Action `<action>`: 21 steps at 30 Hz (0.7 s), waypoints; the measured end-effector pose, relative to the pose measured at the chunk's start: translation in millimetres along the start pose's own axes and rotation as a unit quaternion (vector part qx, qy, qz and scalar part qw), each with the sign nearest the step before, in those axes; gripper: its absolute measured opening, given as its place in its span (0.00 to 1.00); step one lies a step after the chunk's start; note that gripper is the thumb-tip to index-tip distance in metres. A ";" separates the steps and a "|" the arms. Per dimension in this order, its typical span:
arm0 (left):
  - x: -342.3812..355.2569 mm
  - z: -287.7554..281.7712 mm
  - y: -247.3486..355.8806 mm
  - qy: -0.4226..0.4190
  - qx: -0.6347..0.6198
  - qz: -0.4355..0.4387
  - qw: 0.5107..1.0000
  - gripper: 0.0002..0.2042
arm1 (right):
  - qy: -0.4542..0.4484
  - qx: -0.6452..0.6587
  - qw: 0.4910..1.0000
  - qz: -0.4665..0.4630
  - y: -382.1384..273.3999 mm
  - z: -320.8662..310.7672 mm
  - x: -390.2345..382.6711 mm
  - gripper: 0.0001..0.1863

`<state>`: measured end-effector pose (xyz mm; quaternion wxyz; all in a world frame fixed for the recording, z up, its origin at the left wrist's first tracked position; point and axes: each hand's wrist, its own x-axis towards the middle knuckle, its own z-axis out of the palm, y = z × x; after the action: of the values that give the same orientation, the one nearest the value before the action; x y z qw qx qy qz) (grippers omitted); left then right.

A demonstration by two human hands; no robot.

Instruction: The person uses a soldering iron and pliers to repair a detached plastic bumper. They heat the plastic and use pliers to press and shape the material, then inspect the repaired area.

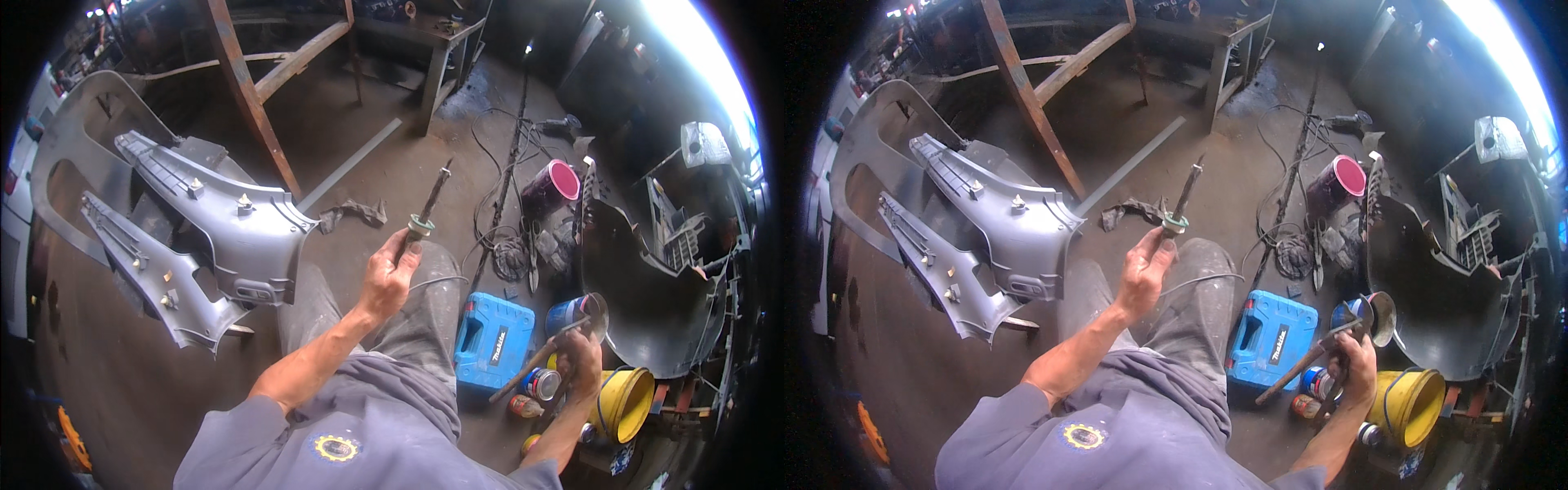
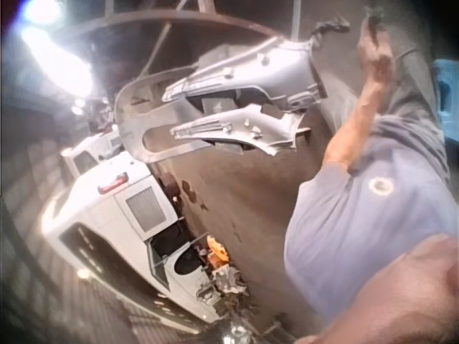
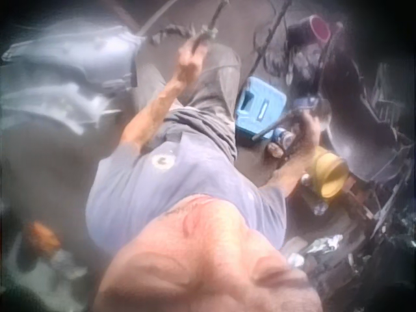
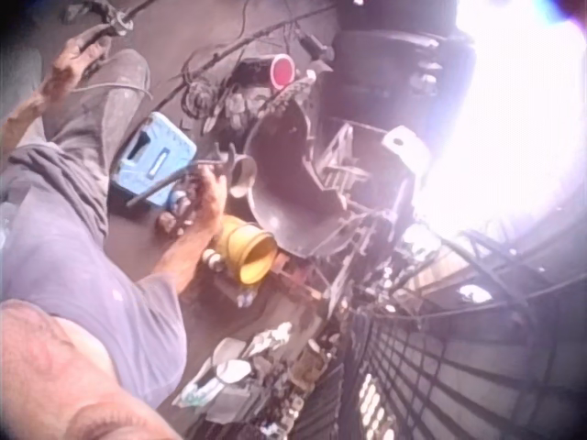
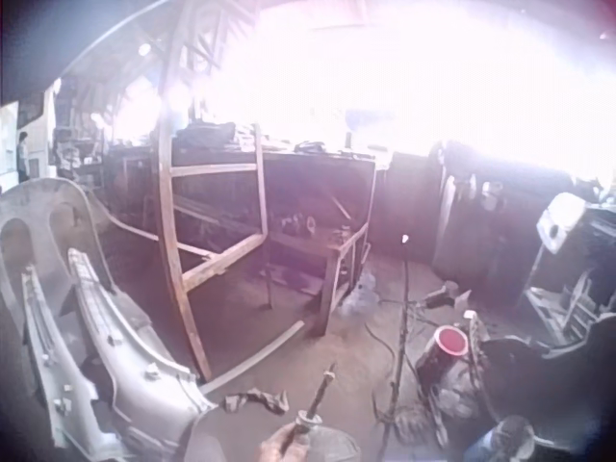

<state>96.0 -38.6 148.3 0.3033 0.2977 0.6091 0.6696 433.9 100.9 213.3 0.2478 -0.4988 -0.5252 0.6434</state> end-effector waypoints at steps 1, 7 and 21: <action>3.7 4.6 -6.6 -0.001 -0.028 -0.004 1.000 0.16 | -0.030 -0.077 0.995 0.055 -9.3 9.7 3.4 0.08; 21.0 17.8 -36.0 -0.010 -0.055 -0.028 0.998 0.17 | -0.011 -0.346 0.938 -0.011 139.4 122.4 -0.8 0.29; -7.6 6.4 -39.3 -0.116 -0.121 -0.127 0.978 0.18 | -0.112 0.225 0.956 0.149 153.8 53.7 -54.3 0.32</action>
<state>107.4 -37.4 109.4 0.4881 0.2553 0.5169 0.6553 437.6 -18.0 89.4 0.1945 -0.4279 -0.3108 0.8261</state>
